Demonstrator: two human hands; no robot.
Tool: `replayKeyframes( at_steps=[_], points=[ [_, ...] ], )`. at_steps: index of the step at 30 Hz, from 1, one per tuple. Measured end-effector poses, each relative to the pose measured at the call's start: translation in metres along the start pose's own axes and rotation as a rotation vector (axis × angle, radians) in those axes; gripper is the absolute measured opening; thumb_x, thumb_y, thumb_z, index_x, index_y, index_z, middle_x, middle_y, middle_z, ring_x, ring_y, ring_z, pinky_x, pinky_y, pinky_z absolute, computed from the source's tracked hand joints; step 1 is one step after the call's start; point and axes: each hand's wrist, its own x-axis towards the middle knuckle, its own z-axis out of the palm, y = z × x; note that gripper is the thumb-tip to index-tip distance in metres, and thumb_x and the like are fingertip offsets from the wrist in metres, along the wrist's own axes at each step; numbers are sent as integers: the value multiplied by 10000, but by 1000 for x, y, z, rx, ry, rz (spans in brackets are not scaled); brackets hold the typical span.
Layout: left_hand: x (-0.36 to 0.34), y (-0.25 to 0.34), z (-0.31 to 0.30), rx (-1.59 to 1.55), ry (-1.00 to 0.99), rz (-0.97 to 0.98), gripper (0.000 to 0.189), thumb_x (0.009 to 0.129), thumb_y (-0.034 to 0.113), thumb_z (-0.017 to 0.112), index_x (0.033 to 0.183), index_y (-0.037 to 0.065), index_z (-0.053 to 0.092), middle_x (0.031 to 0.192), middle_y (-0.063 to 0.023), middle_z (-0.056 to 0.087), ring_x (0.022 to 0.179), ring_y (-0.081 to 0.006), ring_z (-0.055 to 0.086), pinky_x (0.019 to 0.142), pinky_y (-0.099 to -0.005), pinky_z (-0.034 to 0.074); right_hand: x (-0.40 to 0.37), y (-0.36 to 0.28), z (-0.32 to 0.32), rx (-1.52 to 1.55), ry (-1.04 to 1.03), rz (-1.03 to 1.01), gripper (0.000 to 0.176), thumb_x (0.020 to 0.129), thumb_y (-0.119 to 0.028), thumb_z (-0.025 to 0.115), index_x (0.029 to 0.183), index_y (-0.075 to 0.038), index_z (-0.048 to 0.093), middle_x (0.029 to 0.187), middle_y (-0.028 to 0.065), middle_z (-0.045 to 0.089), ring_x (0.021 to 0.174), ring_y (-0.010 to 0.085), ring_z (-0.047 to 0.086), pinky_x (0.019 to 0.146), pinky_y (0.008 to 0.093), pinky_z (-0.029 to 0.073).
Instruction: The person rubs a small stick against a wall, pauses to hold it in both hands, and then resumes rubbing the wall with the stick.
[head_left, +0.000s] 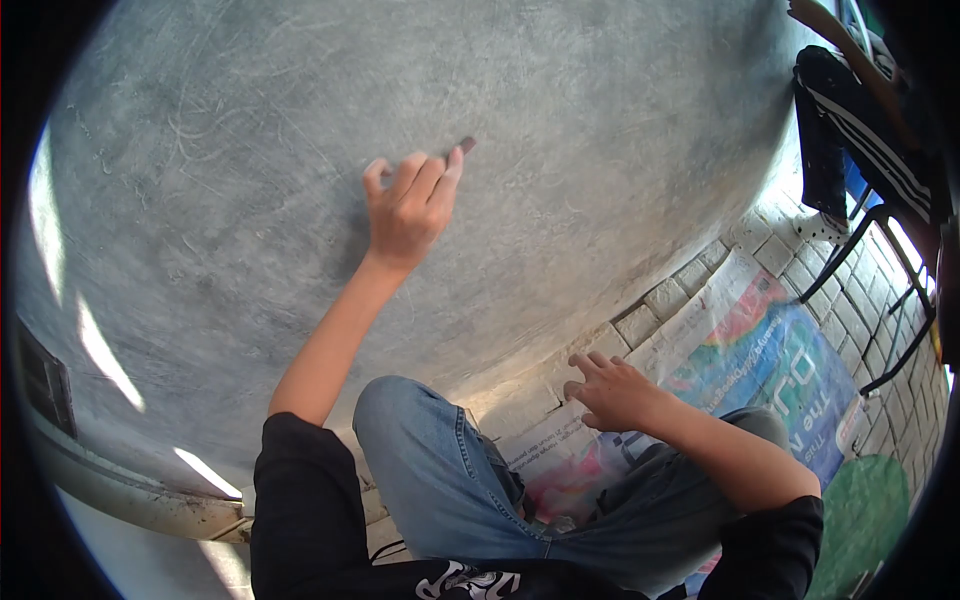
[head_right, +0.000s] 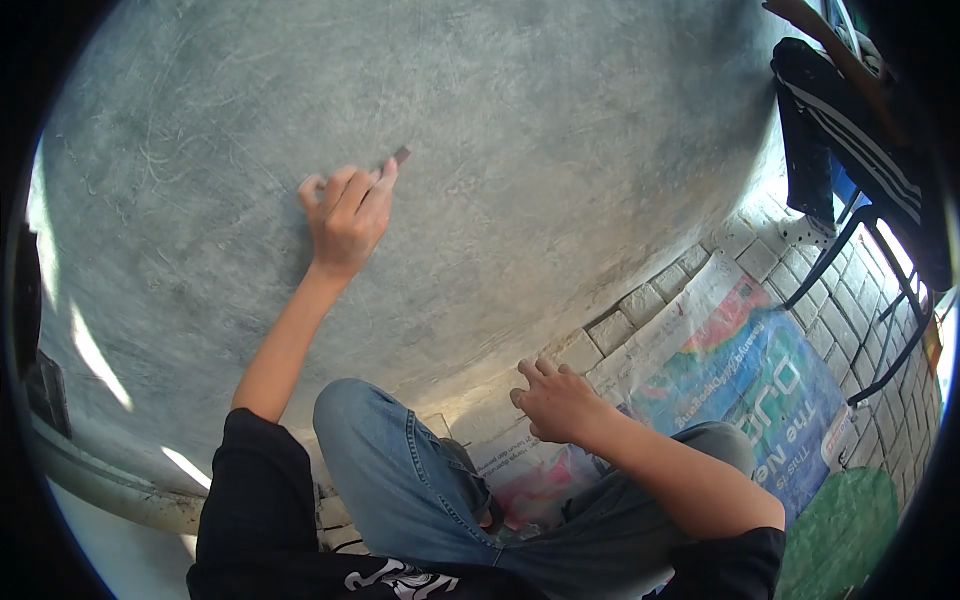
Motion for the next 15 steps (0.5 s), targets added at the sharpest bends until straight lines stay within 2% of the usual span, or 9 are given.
replayKeyframes(
  at_steps=[4, 8, 12, 14, 15],
  points=[
    [31, 4, 17, -9, 26, -3, 102, 717, 95, 705, 798, 152, 680, 645, 81, 482, 720, -79, 474, 704, -313, 252, 8, -8, 13, -1, -30, -17, 295, 672, -118, 617, 962, -60, 621, 1231, 195, 442, 1136, 338, 444, 858, 416, 438],
    [20, 0, -1, 6, 2, -8, 110, 715, 95, 704, 806, 153, 683, 652, 82, 491, 729, -78, 482, 714, -319, 251, 15, -6, 14, -60, -18, 19, 286, 705, -93, 572, 985, -63, 620, 1267, 204, 427, 1170, 354, 419, 906, 430, 398],
    [-7, 4, -16, 40, -44, -96, 107, 732, 98, 680, 833, 133, 692, 680, 76, 515, 771, -79, 491, 718, -334, 275, 14, -5, 10, -117, 42, 18, 291, 718, -105, 564, 1000, -60, 618, 1265, 204, 434, 1190, 354, 406, 908, 432, 393],
    [-8, 6, -15, 49, -62, -125, 109, 734, 97, 678, 835, 134, 693, 681, 77, 516, 773, -79, 490, 716, -336, 274, 13, -9, 8, -75, -50, 39, 375, 667, -170, 683, 1022, -75, 604, 1303, 209, 396, 1236, 380, 347, 955, 446, 374],
    [6, 5, -13, 54, -50, -113, 105, 735, 99, 678, 833, 133, 692, 679, 78, 516, 767, -79, 488, 712, -334, 273, 12, -13, 7, -70, -54, 32, 375, 667, -170, 683, 1022, -75, 604, 1303, 209, 396, 1236, 380, 347, 955, 446, 374]
  ],
)
